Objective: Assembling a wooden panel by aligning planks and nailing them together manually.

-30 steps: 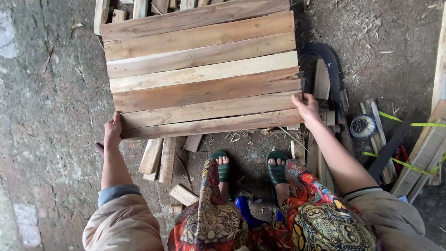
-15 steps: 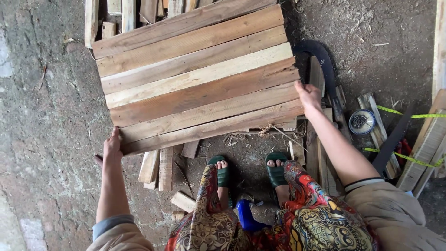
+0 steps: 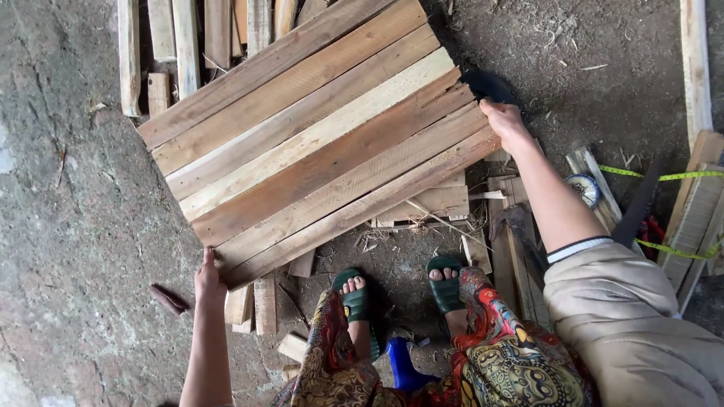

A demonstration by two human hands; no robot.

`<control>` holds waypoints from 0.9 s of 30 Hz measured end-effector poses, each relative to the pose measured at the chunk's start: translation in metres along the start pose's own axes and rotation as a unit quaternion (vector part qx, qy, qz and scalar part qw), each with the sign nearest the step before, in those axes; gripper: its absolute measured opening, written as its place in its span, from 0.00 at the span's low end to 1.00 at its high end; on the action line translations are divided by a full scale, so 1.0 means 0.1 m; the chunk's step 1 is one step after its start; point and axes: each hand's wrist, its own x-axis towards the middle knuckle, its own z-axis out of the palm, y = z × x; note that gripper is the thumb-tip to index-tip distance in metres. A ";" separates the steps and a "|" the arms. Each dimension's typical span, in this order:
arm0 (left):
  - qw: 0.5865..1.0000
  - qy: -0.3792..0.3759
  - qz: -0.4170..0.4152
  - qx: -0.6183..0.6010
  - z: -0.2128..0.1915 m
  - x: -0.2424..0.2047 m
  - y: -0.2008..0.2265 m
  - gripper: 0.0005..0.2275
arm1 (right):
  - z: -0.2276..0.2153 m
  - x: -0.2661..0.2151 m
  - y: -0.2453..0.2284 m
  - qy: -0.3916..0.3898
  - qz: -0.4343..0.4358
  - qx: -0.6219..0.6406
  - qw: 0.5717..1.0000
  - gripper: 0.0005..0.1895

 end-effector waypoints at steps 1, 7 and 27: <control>1.000 -0.003 -0.009 -0.002 -0.02 0.05 -0.03 0.29 | 0.01 0.00 0.03 0.003 0.002 0.019 1.000 0.25; 0.994 -0.081 -0.034 -0.065 -0.21 0.31 -0.20 0.18 | -0.17 -0.43 -0.36 -0.037 -0.004 0.027 0.999 0.25; 0.996 -0.089 0.016 0.006 -0.18 0.45 -0.17 0.21 | -0.18 -0.24 0.04 -0.116 -0.013 -0.039 0.992 0.37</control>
